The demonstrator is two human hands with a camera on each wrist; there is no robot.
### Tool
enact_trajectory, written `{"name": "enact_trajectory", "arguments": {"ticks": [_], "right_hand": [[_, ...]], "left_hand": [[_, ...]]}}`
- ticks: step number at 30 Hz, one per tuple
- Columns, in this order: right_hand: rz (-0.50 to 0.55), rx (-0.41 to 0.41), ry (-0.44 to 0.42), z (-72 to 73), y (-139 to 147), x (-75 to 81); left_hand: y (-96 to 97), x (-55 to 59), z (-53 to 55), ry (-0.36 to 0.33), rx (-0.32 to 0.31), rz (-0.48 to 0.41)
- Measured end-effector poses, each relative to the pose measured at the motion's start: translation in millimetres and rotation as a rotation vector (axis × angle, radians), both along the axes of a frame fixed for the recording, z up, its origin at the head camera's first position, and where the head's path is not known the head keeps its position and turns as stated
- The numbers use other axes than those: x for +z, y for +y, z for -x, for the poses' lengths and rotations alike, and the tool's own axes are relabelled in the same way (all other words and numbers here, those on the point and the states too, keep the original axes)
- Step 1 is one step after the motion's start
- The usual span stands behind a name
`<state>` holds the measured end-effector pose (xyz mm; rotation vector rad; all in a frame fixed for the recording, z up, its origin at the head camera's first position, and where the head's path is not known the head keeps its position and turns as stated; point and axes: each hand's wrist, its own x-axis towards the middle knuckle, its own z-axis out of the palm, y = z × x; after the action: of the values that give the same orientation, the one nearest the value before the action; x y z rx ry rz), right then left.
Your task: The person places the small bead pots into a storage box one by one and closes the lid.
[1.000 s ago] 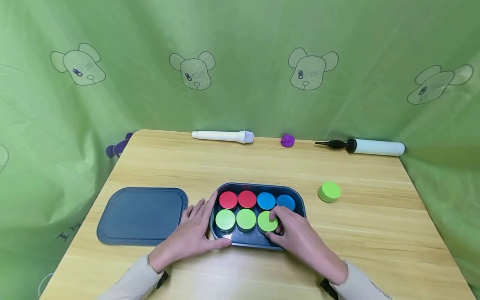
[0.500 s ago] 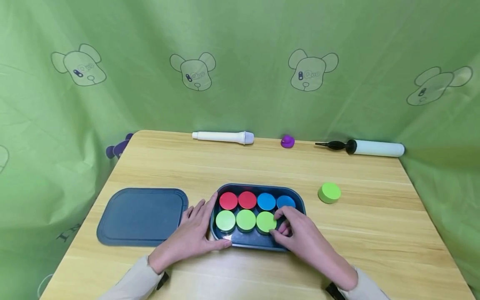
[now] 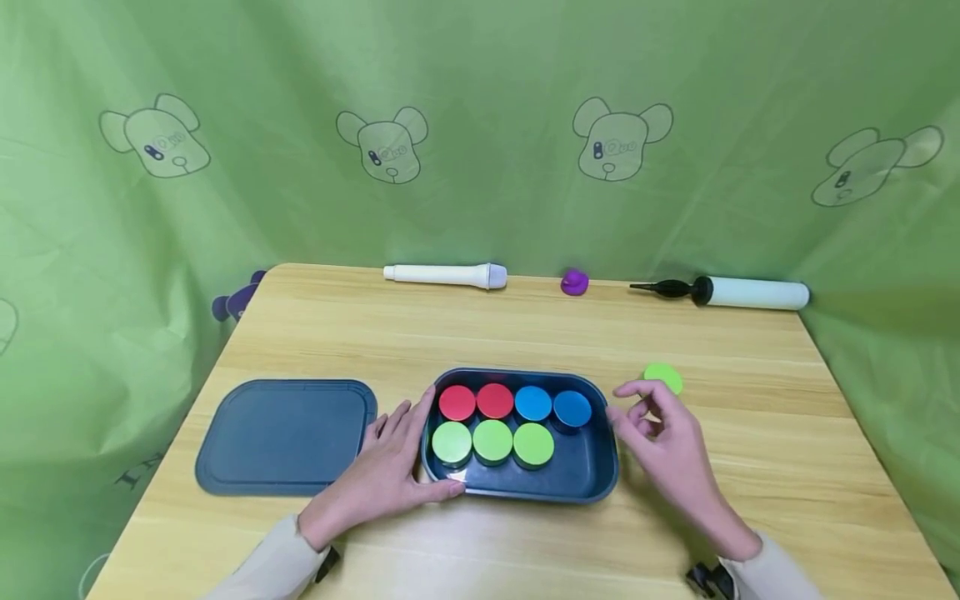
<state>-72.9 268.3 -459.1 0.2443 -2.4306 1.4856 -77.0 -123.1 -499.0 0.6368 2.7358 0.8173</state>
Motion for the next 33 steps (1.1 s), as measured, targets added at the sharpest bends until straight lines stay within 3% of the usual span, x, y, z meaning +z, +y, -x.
{"name": "enact_trajectory", "arguments": {"ticks": [6, 12, 16, 22, 33], "right_hand": [[-0.033, -0.113, -0.15, 13.7, 32.6, -3.2], [-0.15, -0.18, -0.253, 25.9, 62.9, -9.5], [-0.199, -0.187, -0.305, 32.0, 74.3, -13.2], [-0.167, -0.16, -0.391, 40.4, 84.2, -20.2], [-0.166, -0.14, -0.431, 48.4, 87.5, -30.9]], "left_hand": [[-0.6, 2.2, 1.1, 0.002, -0.001, -0.01], [0.6, 1.9, 2.0, 0.01, -0.012, -0.01], [0.9, 1.1, 0.8, 0.005, -0.006, -0.009], [1.3, 1.3, -1.0, -0.001, 0.003, -0.008], [1.3, 2.3, 0.4, -0.004, -0.012, -0.011]]}}
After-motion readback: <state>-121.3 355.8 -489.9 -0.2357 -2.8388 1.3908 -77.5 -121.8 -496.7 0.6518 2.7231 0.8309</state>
